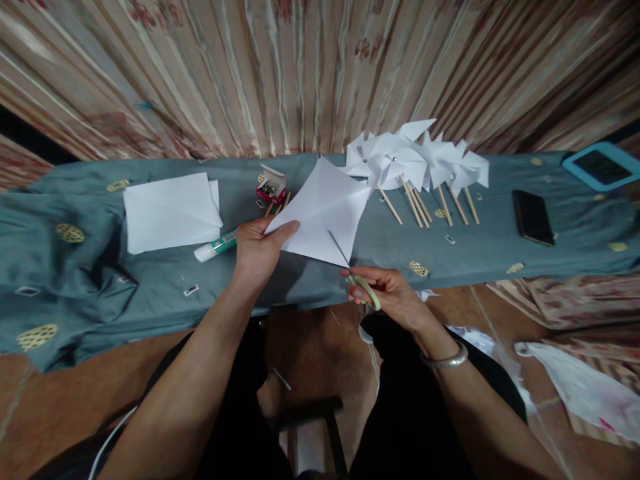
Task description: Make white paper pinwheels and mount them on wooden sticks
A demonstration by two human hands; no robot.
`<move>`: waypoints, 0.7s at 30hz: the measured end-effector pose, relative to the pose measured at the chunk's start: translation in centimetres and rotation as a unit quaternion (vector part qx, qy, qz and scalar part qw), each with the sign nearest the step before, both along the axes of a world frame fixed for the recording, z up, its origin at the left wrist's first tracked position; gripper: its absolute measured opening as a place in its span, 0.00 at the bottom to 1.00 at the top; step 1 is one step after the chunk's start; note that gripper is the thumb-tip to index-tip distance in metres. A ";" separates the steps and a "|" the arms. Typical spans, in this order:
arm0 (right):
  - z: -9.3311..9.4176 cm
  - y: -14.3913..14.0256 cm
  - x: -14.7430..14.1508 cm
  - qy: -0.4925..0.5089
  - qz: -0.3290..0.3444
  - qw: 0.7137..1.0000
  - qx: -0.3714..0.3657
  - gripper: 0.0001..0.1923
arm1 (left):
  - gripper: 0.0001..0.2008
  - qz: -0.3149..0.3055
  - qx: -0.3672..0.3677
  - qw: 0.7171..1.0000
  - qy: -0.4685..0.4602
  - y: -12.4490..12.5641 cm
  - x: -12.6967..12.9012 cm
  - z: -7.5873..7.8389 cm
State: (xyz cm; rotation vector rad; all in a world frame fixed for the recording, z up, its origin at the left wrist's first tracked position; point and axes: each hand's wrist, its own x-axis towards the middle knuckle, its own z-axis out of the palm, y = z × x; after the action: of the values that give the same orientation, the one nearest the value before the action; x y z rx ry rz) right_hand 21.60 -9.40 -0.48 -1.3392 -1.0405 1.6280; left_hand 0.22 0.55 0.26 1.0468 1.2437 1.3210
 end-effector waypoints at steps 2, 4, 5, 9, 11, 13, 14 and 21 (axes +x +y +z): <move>-0.1 0.0 0.0 0.003 0.001 1.000 0.003 0.26 | 0.09 0.000 0.001 1.000 -0.001 0.0 0.0 0.0; -0.1 0.0 0.1 0.005 0.003 1.000 0.006 0.25 | 0.09 0.000 0.002 1.000 0.000 -0.1 0.0 0.0; -0.1 0.0 0.1 0.005 0.003 1.000 0.008 0.24 | 0.09 -0.001 0.000 1.000 0.001 -0.1 0.0 0.0; -0.1 0.0 0.0 0.010 -0.011 1.000 0.008 0.24 | 0.10 -0.015 -0.018 1.000 -0.002 -0.4 0.2 0.2; -0.1 0.0 0.0 0.011 -0.015 1.000 0.007 0.24 | 0.10 -0.019 -0.023 1.000 -0.002 -0.4 0.3 0.3; -0.2 0.0 0.0 0.008 -0.014 1.000 0.014 0.23 | 0.10 -0.015 -0.023 1.000 0.002 -0.4 0.3 0.3; -0.2 0.1 0.0 0.008 -0.014 1.000 0.019 0.23 | 0.10 -0.013 -0.023 1.000 0.003 -0.4 0.3 0.3; -0.1 0.1 -0.1 0.007 -0.013 1.000 0.018 0.22 | 0.09 -0.019 -0.031 0.999 -0.019 -0.6 0.5 0.4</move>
State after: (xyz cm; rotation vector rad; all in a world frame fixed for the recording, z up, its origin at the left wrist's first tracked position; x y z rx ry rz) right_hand 21.46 -9.33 -0.63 -1.3110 -1.0351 1.5909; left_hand 0.69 -0.04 0.64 0.9926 1.2243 1.2597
